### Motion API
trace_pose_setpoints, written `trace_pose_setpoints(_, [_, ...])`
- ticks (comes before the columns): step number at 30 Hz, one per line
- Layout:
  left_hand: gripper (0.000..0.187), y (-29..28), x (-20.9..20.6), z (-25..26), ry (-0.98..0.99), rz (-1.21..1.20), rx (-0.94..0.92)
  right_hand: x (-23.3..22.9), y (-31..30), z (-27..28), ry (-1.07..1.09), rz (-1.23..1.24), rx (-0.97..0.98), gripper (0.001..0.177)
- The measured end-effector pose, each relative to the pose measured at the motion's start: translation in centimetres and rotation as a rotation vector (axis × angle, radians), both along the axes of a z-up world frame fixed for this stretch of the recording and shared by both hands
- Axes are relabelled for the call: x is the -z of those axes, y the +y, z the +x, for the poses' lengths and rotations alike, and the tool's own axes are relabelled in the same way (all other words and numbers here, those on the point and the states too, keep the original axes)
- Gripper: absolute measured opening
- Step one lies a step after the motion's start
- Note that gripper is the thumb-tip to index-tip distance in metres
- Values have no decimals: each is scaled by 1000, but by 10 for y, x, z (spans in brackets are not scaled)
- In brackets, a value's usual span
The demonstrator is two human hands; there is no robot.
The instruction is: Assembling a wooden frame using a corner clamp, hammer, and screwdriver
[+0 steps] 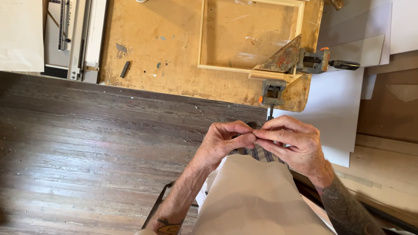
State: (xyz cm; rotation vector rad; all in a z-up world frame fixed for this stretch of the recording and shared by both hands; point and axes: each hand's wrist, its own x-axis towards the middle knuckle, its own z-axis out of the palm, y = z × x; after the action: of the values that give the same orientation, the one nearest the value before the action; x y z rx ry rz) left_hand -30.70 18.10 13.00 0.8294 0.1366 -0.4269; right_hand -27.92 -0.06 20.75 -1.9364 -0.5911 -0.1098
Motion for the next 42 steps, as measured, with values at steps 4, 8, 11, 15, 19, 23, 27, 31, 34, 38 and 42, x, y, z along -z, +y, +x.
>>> trace_pose_setpoints(4, [11,1,-7,0,12,-33,16,4,-4,0,65,101,-7,12])
trace_pose_setpoints(8, [10,1,-12,-1,38,-90,28,9,-6,0,86,190,-21,13])
trace_pose_setpoints(11, [10,-1,-19,-1,57,-129,50,14,-9,0,108,236,-37,13])
trace_pose_setpoints(15, [13,-7,-19,-3,94,-240,74,23,-9,4,70,385,-93,12])
trace_pose_setpoints(19, [15,-7,-21,-1,82,-213,49,23,-14,4,69,378,-85,13])
trace_pose_setpoints(23, [18,-5,-8,5,-23,-76,52,12,-12,12,6,194,-82,12])
trace_pose_setpoints(27, [16,-8,-6,8,47,-94,78,27,-15,17,23,244,-89,10])
trace_pose_setpoints(31, [15,-16,31,12,178,-210,90,67,-29,16,56,273,-37,9])
trace_pose_setpoints(34, [23,-18,75,30,215,-144,55,90,-46,21,163,343,46,10])
trace_pose_setpoints(38, [12,-7,197,81,-523,1489,-127,143,-105,33,842,574,502,5])
trace_pose_setpoints(42, [23,-9,229,116,-955,1959,-368,160,-152,52,1357,953,546,11])
